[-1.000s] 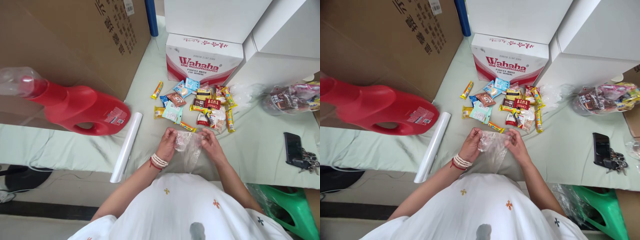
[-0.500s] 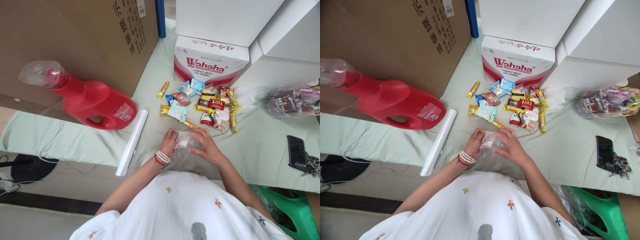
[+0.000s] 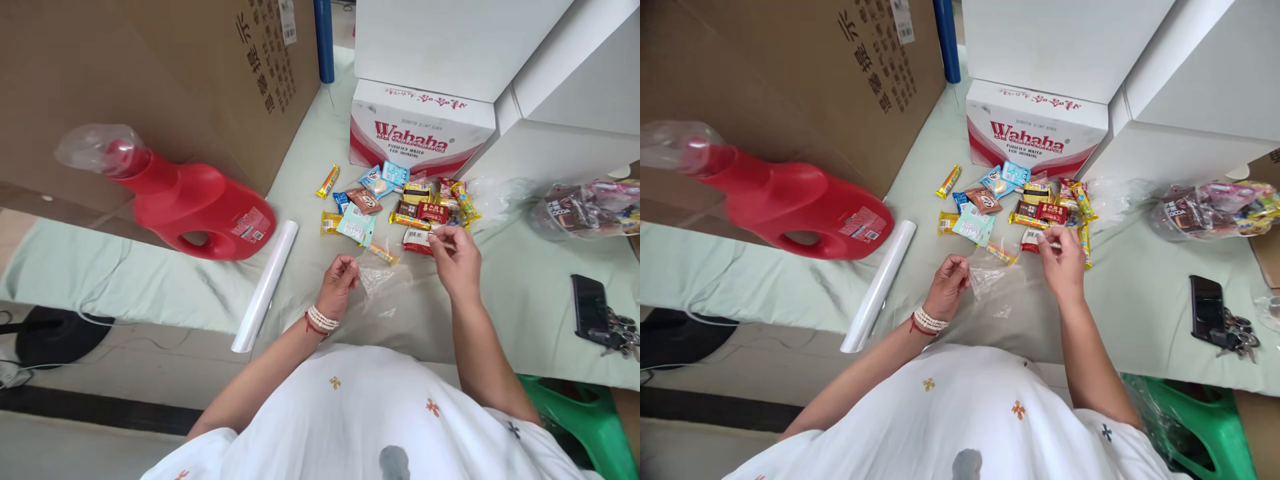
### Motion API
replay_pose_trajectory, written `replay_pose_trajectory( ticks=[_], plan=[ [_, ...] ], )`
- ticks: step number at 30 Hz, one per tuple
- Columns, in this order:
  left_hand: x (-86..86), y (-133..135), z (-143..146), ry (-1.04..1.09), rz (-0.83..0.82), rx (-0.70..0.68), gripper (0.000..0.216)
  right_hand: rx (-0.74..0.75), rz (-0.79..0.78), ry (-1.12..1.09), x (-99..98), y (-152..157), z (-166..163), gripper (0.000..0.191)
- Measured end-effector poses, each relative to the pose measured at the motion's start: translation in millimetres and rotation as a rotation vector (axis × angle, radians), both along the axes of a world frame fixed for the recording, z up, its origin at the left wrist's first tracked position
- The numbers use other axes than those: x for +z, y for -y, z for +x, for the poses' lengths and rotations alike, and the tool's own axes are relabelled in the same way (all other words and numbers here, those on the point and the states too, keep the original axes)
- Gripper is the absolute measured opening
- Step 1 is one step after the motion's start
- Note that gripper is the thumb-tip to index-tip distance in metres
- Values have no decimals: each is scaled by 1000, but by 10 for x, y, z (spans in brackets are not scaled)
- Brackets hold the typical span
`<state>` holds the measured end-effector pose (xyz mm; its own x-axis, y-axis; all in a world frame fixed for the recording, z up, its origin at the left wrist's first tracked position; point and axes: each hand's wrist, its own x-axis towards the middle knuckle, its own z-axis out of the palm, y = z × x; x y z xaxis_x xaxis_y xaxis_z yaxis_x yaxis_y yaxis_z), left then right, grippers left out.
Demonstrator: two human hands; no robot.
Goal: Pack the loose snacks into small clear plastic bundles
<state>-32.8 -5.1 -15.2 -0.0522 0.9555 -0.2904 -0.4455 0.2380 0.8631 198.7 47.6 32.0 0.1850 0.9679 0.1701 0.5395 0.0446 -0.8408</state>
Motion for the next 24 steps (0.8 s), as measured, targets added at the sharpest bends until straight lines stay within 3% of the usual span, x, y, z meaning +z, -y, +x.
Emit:
replay_pose_trajectory(
  ticks=[3,6,12,19,24],
  plan=[
    [19,-16,18,-1,-12,-12,42,278,-112,-108,118,358,-227,29],
    [56,-13,68,3,-5,-40,41,392,-191,-85,95,556,-496,28],
    [102,6,89,-35,-29,-24,40,358,-256,-219,-106,553,-622,27],
    [126,83,88,-16,-18,-123,40,315,-331,-385,-103,568,-692,32],
    [149,96,112,-45,-6,-115,41,249,-327,-504,-107,583,-696,28]
  ],
)
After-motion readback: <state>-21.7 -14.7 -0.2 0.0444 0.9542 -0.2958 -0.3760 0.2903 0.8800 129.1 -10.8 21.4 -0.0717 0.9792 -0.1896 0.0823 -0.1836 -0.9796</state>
